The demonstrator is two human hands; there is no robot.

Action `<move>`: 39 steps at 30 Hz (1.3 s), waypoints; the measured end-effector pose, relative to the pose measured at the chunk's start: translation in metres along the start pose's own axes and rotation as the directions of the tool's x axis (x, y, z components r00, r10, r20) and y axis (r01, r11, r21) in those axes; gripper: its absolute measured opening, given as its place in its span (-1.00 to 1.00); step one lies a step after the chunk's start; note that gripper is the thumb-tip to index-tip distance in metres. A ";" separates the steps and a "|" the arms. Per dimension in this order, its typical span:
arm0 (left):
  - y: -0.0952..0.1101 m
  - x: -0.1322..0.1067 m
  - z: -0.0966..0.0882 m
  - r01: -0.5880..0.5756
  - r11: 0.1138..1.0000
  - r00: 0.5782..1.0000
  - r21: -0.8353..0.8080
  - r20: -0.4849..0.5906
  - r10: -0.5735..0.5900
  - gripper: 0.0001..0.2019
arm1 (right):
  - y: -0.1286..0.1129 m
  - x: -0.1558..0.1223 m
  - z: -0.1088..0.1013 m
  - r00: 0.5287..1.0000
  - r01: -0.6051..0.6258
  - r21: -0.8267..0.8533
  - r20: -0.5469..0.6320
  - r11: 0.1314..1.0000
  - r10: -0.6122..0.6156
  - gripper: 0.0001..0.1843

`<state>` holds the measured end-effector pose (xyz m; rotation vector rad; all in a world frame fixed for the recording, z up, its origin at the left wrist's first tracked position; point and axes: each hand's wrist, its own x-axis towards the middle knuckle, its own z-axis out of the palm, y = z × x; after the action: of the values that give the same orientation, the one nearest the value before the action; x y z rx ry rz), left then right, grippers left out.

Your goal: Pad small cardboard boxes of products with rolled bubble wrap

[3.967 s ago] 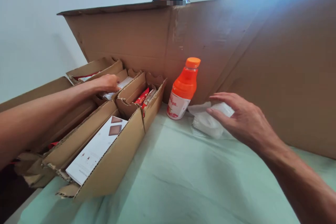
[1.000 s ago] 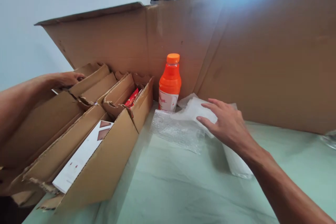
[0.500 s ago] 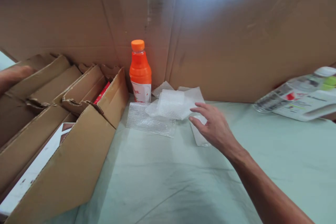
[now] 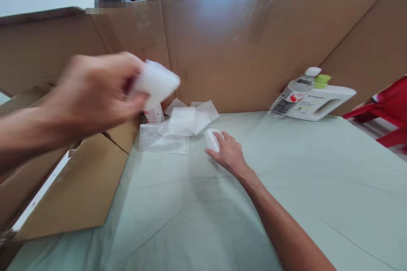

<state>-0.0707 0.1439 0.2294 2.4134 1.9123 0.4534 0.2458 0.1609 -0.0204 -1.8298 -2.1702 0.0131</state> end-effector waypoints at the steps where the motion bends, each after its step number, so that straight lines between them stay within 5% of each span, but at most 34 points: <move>1: 0.027 0.008 0.019 -0.134 0.985 0.990 0.112 -0.035 0.139 -0.70 | -0.001 -0.002 0.005 1.000 -0.007 -0.001 0.012 1.000 0.007 -0.30; 3: 0.059 0.028 0.066 -0.225 0.951 0.972 0.213 -0.011 0.233 -0.75 | 0.003 -0.007 0.012 1.000 0.003 0.061 -0.014 0.998 -0.002 -0.44; 5: 0.061 0.043 0.117 -0.149 0.965 0.989 0.214 0.056 0.140 -0.69 | 0.014 -0.009 0.011 0.997 0.018 0.144 -0.074 0.989 -0.007 -0.50; 9: 0.023 0.046 0.206 -0.047 0.983 0.990 0.179 0.140 0.022 -0.72 | 0.032 -0.003 -0.014 0.976 -0.002 0.279 -0.209 0.960 0.063 -0.52; 12: 0.001 0.037 0.241 0.023 0.991 0.986 0.132 0.163 -0.045 -0.61 | 0.011 0.026 -0.032 0.892 0.079 0.408 -0.437 0.909 0.118 -0.46; 14: -0.004 0.034 0.250 0.068 0.992 0.986 0.108 0.146 -0.083 -0.57 | -0.022 0.055 -0.031 0.870 0.155 0.340 -0.491 0.927 0.034 -0.39; 15: -0.004 0.033 0.252 0.096 0.990 0.986 0.099 0.126 -0.108 -0.55 | -0.040 0.071 -0.025 0.895 0.185 0.261 -0.442 0.948 -0.053 -0.35; 17: -0.004 0.028 0.254 0.172 0.981 0.982 0.088 0.063 -0.178 -0.47 | -0.075 0.098 -0.004 0.947 0.264 0.102 -0.217 0.959 -0.237 -0.35; 19: -0.003 0.013 0.255 0.250 0.966 0.968 0.074 -0.003 -0.250 -0.42 | -0.101 0.117 0.023 0.941 0.337 0.027 -0.030 0.941 -0.336 -0.39; 21: -0.002 -0.014 0.258 0.296 0.954 0.955 0.056 -0.032 -0.294 -0.41 | -0.115 0.125 0.047 0.934 0.355 0.016 0.034 0.935 -0.356 -0.41; 25: 0.007 -0.106 0.264 0.273 0.957 0.958 -0.102 -0.068 -0.280 -0.49 | -0.117 0.134 0.058 0.935 0.340 0.020 0.098 0.940 -0.340 -0.42; 29: 0.012 -0.218 0.267 0.236 0.930 0.958 -0.281 -0.093 -0.271 -0.54 | -0.112 0.144 0.023 0.921 0.354 0.037 0.160 0.934 -0.356 -0.40; 31: 0.004 -0.272 0.265 0.232 0.911 0.943 -0.341 -0.152 -0.297 -0.57 | -0.115 0.141 0.000 0.932 0.348 0.052 0.087 0.936 -0.351 -0.39; 33: -0.009 -0.317 0.262 0.272 0.885 0.897 -0.377 -0.235 -0.376 -0.58 | -0.126 0.134 -0.021 0.944 0.331 0.126 -0.047 0.935 -0.328 -0.47; 35: -0.024 -0.349 0.257 0.386 0.823 0.788 -0.417 -0.315 -0.529 -0.58 | -0.150 0.123 -0.034 0.926 0.375 0.261 -0.142 0.890 -0.349 -0.58; 39: -0.046 -0.364 0.245 0.495 0.673 0.558 -0.550 -0.392 -0.731 -0.41 | -0.226 0.106 -0.038 0.808 0.565 0.488 -0.162 0.666 -0.567 -0.52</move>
<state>-0.1283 -0.1544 -0.0896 1.2429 2.4175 1.4732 0.0225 0.2139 0.0849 -0.8119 -2.3437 0.4241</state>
